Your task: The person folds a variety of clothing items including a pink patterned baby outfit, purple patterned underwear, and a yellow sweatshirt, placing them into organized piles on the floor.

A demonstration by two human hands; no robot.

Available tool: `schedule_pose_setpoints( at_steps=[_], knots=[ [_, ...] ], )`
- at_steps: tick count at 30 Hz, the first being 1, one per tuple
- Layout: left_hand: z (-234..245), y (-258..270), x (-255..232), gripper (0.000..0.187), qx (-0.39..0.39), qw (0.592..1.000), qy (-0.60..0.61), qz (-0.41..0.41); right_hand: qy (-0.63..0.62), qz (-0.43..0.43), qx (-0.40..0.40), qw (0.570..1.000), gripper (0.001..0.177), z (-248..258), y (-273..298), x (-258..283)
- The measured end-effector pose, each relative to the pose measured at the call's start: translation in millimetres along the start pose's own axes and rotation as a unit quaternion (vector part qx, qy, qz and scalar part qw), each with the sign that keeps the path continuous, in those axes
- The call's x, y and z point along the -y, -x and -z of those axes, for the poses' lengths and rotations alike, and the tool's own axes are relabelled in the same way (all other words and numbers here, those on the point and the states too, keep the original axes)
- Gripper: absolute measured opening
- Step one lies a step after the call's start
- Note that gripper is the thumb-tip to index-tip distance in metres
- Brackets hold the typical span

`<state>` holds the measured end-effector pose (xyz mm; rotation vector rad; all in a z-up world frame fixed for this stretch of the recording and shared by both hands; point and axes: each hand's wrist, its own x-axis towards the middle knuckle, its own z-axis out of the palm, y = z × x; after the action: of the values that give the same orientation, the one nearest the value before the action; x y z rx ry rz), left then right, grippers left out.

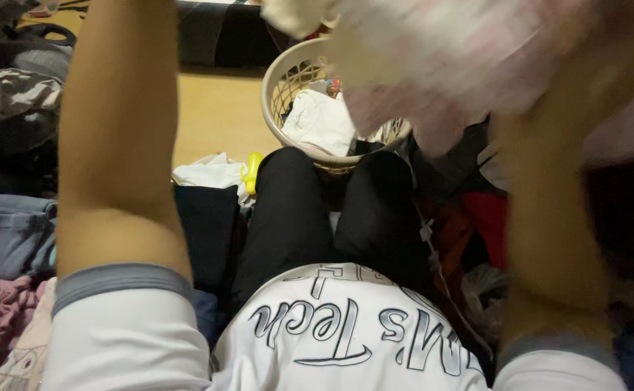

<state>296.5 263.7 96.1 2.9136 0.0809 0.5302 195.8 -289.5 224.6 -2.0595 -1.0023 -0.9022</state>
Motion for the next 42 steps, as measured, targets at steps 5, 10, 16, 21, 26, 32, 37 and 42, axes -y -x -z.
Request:
schedule_pose_setpoints(
  at_steps=[5, 10, 16, 21, 26, 32, 37, 42],
  knots=[
    [-27.1, 22.5, 32.5, 0.024, 0.014, 1.0, 0.027, 0.006, -0.058, 0.092, 0.091, 0.99, 0.023, -37.8, 103.2, 107.1],
    [-45.5, 81.7, 82.4, 0.038, -0.099, 0.981, -0.076, -0.149, -0.239, 0.019, 0.262, 0.935, 0.032, -112.0, 147.7, 149.5],
    [-68.8, 189.4, 89.7, 0.026, 0.085, 0.994, -0.013, -0.067, -0.357, -0.112, 0.437, 0.818, 0.037, -175.5, 168.6, 161.5],
    [-10.4, 291.0, -21.8, 0.079, 0.188, 0.918, 0.33, -0.113, -0.434, -0.192, 0.38, 0.794, 0.029, -200.7, 162.8, 150.3],
    [1.7, 369.9, -165.8, 0.086, 0.09, 0.888, 0.434, -0.126, -0.424, -0.219, 0.338, 0.811, 0.034, -196.0, 163.3, 156.8],
    [-28.9, 382.5, -166.5, 0.037, -0.021, 0.94, 0.332, -0.078, -0.21, -0.022, 0.351, 0.913, 0.058, -164.5, 200.3, 108.5],
    [-45.1, 407.3, -145.3, 0.022, 0.059, 0.947, 0.304, -0.088, 0.032, -0.086, 0.233, 0.968, 0.086, -108.1, 310.1, 29.2],
    [-54.2, 421.0, -137.4, 0.019, 0.153, 0.961, 0.222, -0.07, 0.052, -0.285, 0.214, 0.933, 0.08, -71.1, 417.3, -32.1]
  ],
)
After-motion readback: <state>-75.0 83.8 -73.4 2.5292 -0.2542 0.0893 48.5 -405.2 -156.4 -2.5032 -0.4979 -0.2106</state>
